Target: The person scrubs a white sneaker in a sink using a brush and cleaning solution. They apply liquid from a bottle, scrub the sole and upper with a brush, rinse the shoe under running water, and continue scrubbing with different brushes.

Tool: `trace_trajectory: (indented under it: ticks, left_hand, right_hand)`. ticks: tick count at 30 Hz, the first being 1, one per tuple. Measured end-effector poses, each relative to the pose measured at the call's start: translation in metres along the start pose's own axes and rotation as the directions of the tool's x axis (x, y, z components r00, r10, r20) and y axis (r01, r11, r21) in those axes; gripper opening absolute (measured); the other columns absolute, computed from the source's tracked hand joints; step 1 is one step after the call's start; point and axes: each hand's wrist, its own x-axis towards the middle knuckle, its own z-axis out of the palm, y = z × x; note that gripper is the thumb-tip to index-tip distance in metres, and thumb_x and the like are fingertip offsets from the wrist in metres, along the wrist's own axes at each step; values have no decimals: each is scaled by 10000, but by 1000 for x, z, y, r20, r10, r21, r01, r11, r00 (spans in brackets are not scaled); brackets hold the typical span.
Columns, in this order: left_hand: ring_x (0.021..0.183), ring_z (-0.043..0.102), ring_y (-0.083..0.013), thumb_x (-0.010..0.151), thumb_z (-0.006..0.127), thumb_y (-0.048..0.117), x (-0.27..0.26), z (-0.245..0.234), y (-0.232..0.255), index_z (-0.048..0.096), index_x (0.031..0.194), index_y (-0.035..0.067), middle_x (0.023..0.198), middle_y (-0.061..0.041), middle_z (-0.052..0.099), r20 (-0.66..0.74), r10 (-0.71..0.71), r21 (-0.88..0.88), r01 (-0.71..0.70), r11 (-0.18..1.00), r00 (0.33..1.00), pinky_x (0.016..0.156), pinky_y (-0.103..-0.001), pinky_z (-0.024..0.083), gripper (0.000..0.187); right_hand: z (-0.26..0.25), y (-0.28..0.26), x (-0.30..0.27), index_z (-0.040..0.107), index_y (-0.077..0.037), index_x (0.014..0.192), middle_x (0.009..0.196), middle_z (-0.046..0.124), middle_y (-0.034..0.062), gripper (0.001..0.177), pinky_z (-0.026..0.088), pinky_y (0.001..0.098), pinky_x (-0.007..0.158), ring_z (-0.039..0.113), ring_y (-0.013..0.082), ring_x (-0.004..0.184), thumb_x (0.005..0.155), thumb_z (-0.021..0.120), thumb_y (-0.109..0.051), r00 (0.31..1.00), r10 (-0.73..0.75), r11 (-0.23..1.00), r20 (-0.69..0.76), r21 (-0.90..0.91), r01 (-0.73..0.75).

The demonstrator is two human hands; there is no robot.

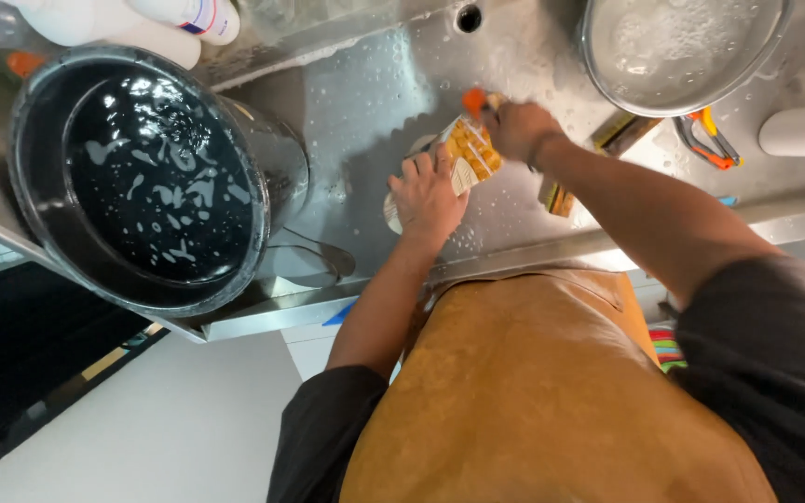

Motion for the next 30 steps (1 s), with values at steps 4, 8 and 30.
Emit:
trace_trajectory:
  ticks: [4,8,30]
  left_hand:
    - [1141,437,-256,844,611,551,4,-4,-9,285,1444,160,1199,-64,469,67,10,-18,-9,1000,998,887,-493,362,787]
    - [1117,445,-245,832,625,556,9,-4,-17,321,1428,174,1175,-51,470,49,18,-41,-16,999,999,867,-487,370,770]
    - [1072,462,-244,789,738,436,29,-45,-27,379,1434,175,1153,-52,487,119,119,-50,-114,992,986,870,-469,364,783]
  right_hand:
    - [14,1,21,620,-16,1178,1110,651,296,630,488,563,898,602,474,1093,998,306,-531,1000,-31,999,3,-8,31]
    - [-14,-11,-40,616,-29,1215,1142,663,276,567,496,523,924,614,452,1116,1013,319,-468,994,-21,986,112,-163,39]
    - [-2,44,41,645,-60,1167,1082,680,268,593,518,525,869,635,446,1070,1002,338,-540,998,-1,991,57,-132,9]
